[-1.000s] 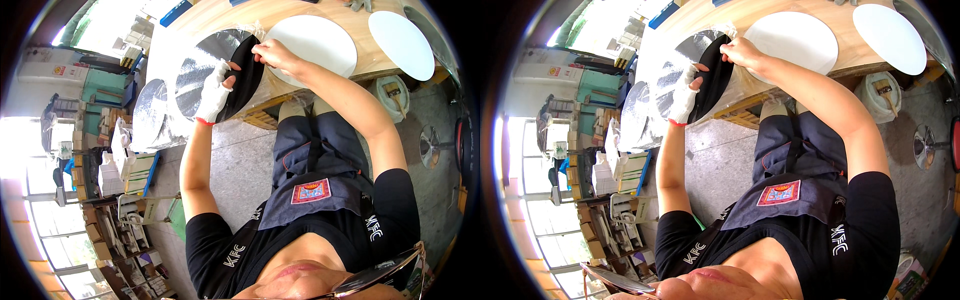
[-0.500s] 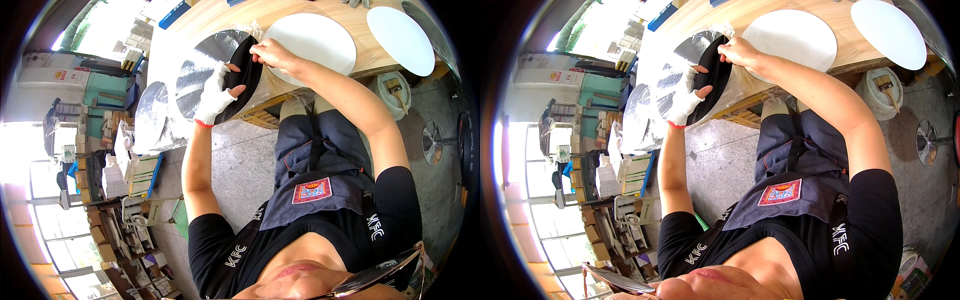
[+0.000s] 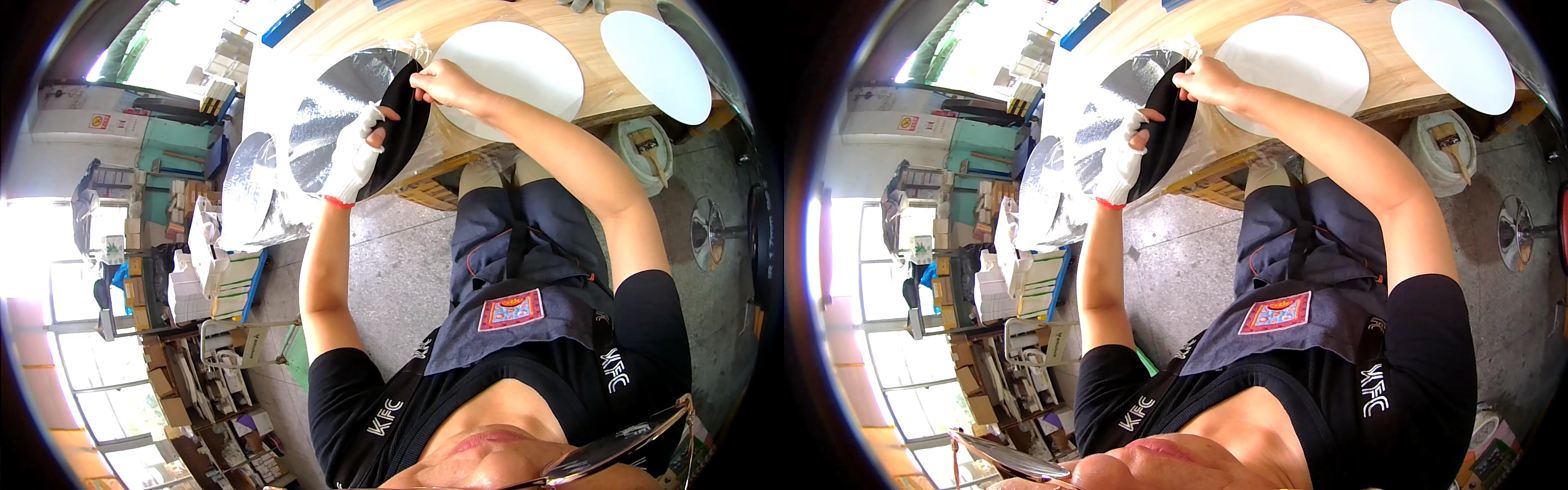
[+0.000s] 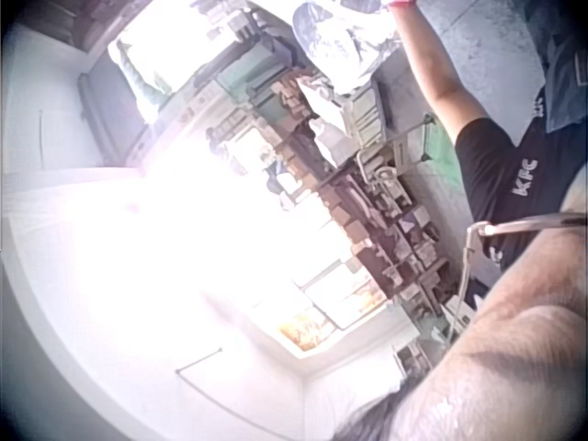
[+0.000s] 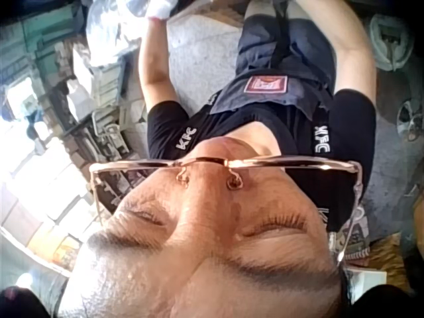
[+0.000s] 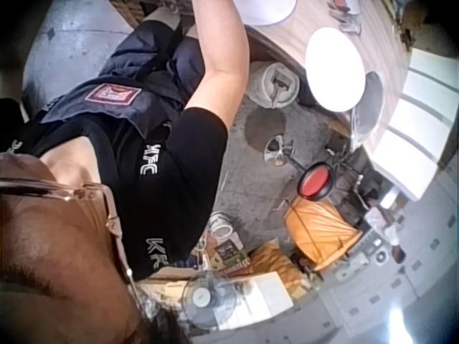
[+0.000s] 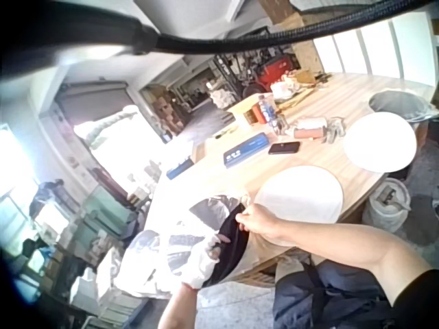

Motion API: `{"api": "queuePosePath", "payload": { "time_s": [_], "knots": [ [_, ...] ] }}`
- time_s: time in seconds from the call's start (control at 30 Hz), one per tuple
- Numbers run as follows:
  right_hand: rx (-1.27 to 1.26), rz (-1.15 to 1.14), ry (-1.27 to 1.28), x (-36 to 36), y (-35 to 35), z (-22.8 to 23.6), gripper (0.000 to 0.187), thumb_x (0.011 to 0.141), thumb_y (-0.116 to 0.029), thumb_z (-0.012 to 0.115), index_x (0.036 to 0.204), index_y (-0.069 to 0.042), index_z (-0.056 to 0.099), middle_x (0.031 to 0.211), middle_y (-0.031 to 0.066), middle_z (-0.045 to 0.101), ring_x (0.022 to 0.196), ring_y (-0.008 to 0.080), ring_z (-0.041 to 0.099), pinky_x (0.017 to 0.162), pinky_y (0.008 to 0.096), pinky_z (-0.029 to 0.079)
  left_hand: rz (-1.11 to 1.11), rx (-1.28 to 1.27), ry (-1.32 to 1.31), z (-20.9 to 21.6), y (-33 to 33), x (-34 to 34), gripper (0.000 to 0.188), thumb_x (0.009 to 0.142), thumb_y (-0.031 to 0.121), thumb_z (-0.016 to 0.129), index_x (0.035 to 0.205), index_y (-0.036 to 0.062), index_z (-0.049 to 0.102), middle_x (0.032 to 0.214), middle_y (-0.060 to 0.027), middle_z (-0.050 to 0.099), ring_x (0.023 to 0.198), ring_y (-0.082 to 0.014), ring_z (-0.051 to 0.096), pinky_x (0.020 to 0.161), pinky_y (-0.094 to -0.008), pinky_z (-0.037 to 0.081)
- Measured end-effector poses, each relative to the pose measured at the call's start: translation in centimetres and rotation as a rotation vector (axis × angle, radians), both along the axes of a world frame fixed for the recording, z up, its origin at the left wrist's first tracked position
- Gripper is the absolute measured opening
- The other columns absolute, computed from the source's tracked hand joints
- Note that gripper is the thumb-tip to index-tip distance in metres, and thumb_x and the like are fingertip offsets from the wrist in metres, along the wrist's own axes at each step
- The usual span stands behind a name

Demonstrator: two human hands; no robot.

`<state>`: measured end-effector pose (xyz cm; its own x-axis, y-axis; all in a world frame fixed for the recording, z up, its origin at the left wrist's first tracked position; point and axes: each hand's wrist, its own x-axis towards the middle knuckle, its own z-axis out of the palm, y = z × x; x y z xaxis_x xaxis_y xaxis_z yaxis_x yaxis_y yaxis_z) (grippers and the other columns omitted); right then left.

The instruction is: The person places thin plastic discs into clear plastic sleeves by hand, handling both black and white discs on a wooden table.

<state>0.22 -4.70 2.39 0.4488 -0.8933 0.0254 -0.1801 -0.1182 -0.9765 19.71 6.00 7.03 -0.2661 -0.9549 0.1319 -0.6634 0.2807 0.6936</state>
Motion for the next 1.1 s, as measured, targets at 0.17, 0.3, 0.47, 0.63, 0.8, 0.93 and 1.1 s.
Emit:
{"api": "queuePosePath", "payload": {
  "time_s": [0.17,0.3,0.47,0.63,0.8,0.93,1.1],
  "knots": [
    [0.162,-0.02,-0.166,0.5,0.5,-0.3,0.032,0.096,-0.03,0.054,0.077,-0.006,0.063,0.065,-0.0039,0.053,0.057,0.0049,0.045,0.049,0.0218,0.031,0.007,-0.038,0.056,-0.9,-0.1,0.0,0.039,0.079,0.024,0.073,0.11,0.005,0.06,0.092,-0.011,0.065,0.078,-0.0181,0.061,0.074,-0.0322,0.05],
    [0.161,-0.005,-0.14,0.3,0.5,-0.1,0.033,0.096,-0.031,0.053,0.077,-0.006,0.062,0.065,-0.0037,0.053,0.056,0.0051,0.045,0.049,0.0227,0.031,0.006,-0.019,0.087,-1.0,-0.2,0.4,0.04,0.077,0.022,0.074,0.11,0.004,0.059,0.096,-0.0112,0.065,0.08,-0.0186,0.061,0.075,-0.0315,0.05],
    [0.177,0.007,-0.16,0.2,0.5,-0.2,0.033,0.096,-0.031,0.053,0.076,-0.006,0.061,0.063,-0.0037,0.052,0.055,0.0054,0.042,0.047,0.0238,0.029,-0.001,-0.019,0.132,-1.2,-0.2,0.3,0.04,0.077,0.02,0.073,0.111,0.0044,0.059,0.097,-0.0113,0.065,0.083,-0.019,0.061,0.076,-0.0313,0.05],
    [0.172,0.01,-0.174,0.3,0.5,-0.3,0.033,0.095,-0.03,0.053,0.075,-0.006,0.061,0.06,-0.0038,0.05,0.052,0.0061,0.039,0.047,0.0248,0.027,-0.007,-0.041,0.118,-1.4,-0.3,0.6,0.04,0.077,0.021,0.072,0.111,0.0047,0.059,0.097,-0.0112,0.065,0.085,-0.0195,0.061,0.078,-0.0319,0.05],
    [0.0,-0.02,-0.057,-0.3,0.1,-0.5,0.041,0.096,-0.04,0.057,0.078,-0.003,0.063,0.063,-0.0003,0.055,0.054,0.0072,0.046,0.05,0.0233,0.035,-0.017,-0.058,-0.013,-0.4,-0.1,-0.4,0.039,0.08,0.024,0.066,0.112,0.0039,0.058,0.092,-0.0123,0.065,0.084,-0.0209,0.062,0.079,-0.0331,0.049],
    [-0.122,-0.045,0.173,-2.3,0.2,1.6,0.058,0.092,-0.054,0.058,0.089,0.003,0.072,0.077,0.0135,0.07,0.064,0.0172,0.067,0.063,0.0277,0.053,0.034,-0.034,-0.061,-0.4,0.4,-0.1,0.036,0.083,0.023,0.06,0.114,0.0043,0.058,0.091,-0.0145,0.065,0.081,-0.0242,0.064,0.078,-0.0337,0.05],
    [0.405,0.228,-0.026,-2.1,1.9,3.4,0.068,0.093,-0.056,0.059,0.114,0.008,0.06,0.091,0.0205,0.071,0.066,0.0183,0.07,0.058,0.0261,0.057,-0.098,-0.339,-0.045,-1.3,-0.2,-0.2,0.047,0.085,0.026,0.062,0.128,0.008,0.054,0.099,-0.0165,0.067,0.085,-0.0307,0.068,0.08,-0.0371,0.053]
  ]
}}
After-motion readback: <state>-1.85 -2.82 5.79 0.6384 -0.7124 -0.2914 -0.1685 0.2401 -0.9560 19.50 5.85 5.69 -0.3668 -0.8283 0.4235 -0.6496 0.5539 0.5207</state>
